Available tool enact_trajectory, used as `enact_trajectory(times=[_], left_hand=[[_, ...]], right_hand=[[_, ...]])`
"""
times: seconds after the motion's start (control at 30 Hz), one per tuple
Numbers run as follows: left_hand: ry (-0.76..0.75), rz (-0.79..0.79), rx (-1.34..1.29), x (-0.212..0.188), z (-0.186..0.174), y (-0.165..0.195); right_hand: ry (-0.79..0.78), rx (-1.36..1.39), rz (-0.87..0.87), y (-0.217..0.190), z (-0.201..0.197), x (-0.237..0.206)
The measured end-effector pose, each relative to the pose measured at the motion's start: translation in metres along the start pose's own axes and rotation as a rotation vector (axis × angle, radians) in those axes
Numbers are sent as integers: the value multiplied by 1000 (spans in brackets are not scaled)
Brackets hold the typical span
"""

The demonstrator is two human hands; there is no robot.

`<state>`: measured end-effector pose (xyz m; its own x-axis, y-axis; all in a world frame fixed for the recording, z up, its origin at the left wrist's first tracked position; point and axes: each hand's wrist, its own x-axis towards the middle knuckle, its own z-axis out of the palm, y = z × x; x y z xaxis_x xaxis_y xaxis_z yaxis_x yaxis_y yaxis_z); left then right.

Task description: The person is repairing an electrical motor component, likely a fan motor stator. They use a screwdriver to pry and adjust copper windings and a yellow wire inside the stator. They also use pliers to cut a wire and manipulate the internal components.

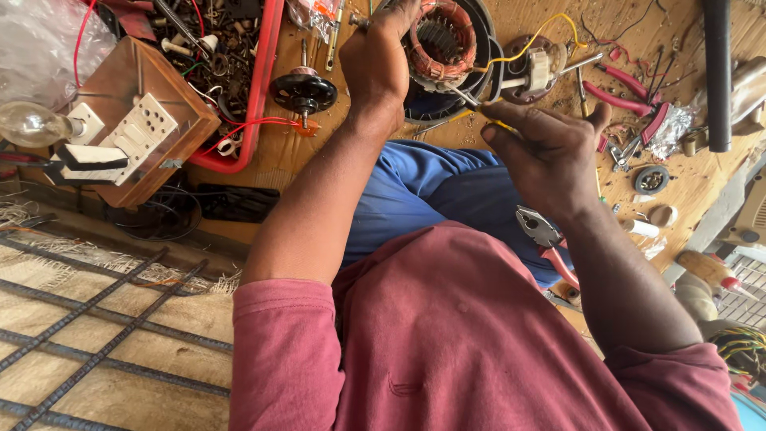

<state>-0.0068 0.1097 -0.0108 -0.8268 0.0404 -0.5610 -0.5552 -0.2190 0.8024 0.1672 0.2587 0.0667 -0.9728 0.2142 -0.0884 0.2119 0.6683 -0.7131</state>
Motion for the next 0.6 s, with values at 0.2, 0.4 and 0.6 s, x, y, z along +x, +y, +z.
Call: enact_trajectory(times=[0.2, 0.4, 0.6], left_hand=[[-47, 24, 1, 0, 0, 0], [-94, 49, -35, 2, -1, -3], [-81, 26, -86, 3, 0, -2]], right_hand=[[-63, 111, 62, -5, -3, 11], [-53, 161, -51, -2, -4, 16], [84, -112, -11, -5, 13, 13]])
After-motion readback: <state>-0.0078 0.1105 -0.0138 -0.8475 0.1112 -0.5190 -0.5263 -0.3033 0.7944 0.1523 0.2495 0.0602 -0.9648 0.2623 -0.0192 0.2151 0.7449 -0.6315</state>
